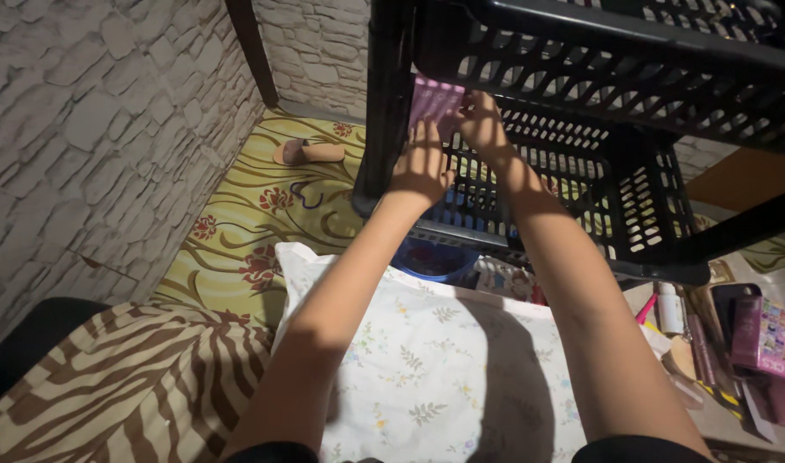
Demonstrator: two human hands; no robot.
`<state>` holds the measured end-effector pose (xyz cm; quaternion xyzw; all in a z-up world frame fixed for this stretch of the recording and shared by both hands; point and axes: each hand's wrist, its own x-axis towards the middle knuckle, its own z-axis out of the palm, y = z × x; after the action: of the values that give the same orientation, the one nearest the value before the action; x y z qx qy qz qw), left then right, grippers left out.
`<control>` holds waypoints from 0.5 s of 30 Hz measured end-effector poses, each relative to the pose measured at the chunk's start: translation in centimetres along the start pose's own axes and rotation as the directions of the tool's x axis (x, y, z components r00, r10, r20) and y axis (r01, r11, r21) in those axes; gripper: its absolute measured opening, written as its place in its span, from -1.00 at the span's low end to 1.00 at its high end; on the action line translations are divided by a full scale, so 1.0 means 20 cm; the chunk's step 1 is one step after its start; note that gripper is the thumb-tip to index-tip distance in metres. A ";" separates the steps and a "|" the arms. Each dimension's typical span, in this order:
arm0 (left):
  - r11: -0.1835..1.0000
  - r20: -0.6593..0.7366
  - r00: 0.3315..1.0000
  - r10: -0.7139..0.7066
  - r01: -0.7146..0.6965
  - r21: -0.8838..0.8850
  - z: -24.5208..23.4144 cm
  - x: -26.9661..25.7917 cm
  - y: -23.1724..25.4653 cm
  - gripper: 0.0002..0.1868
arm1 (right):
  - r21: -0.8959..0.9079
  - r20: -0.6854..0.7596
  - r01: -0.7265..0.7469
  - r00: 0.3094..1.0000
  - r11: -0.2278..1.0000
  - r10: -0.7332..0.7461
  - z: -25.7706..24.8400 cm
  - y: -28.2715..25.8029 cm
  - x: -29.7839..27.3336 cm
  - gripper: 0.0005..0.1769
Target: The person wipes a black plastic storage rack with a gray cloth, then places several small boxes and a phone into the rack. The items are arranged one by one on the rack shelves.
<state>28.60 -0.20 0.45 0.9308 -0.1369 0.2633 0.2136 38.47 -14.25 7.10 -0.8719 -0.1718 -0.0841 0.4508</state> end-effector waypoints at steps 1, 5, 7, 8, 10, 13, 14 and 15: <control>1.000 -0.003 1.000 0.006 -0.006 0.006 -0.03 0.00 0.01 0.09 | -0.042 0.000 -0.001 1.000 0.999 0.001 -0.01 0.00 0.01 -0.62; 0.997 0.172 0.982 -0.080 0.081 -0.003 -0.07 0.03 0.03 0.12 | -0.110 -0.086 -0.118 0.990 0.987 0.109 -0.02 0.01 0.00 -0.51; 0.999 0.111 0.993 -0.043 0.043 0.005 -0.05 0.02 0.02 0.12 | -0.140 -0.098 -0.188 0.980 0.972 0.175 -0.02 0.01 0.00 -0.51; 1.000 0.082 0.996 -0.024 0.023 0.008 -0.03 0.01 0.01 0.12 | -0.139 -0.108 -0.151 0.985 0.979 0.137 -0.01 0.01 0.00 -0.51; 1.000 0.041 0.999 0.000 -0.001 0.020 0.01 0.00 0.00 0.12 | -0.141 -0.127 -0.078 0.990 0.987 0.060 -0.01 0.01 0.00 -0.50; 0.973 -0.088 0.984 0.154 -0.136 0.186 0.06 -0.02 -0.03 0.03 | -0.088 -0.093 -0.107 0.991 0.990 0.098 0.00 -0.01 -0.01 -0.48; 0.945 -0.136 0.964 0.228 -0.185 0.271 0.06 -0.02 -0.04 -0.01 | -0.031 -0.080 -0.087 0.993 0.996 0.085 0.00 -0.03 -0.01 -0.43; 0.949 -0.112 0.969 0.220 -0.186 0.256 0.06 -0.02 -0.04 -0.04 | 0.025 -0.068 -0.069 0.995 0.997 0.070 0.01 -0.05 -0.02 -0.37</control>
<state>29.11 -0.05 -0.92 0.9102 -0.1837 0.3628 0.0786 37.66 -13.76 7.59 -0.8687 -0.1266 -0.0965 0.4690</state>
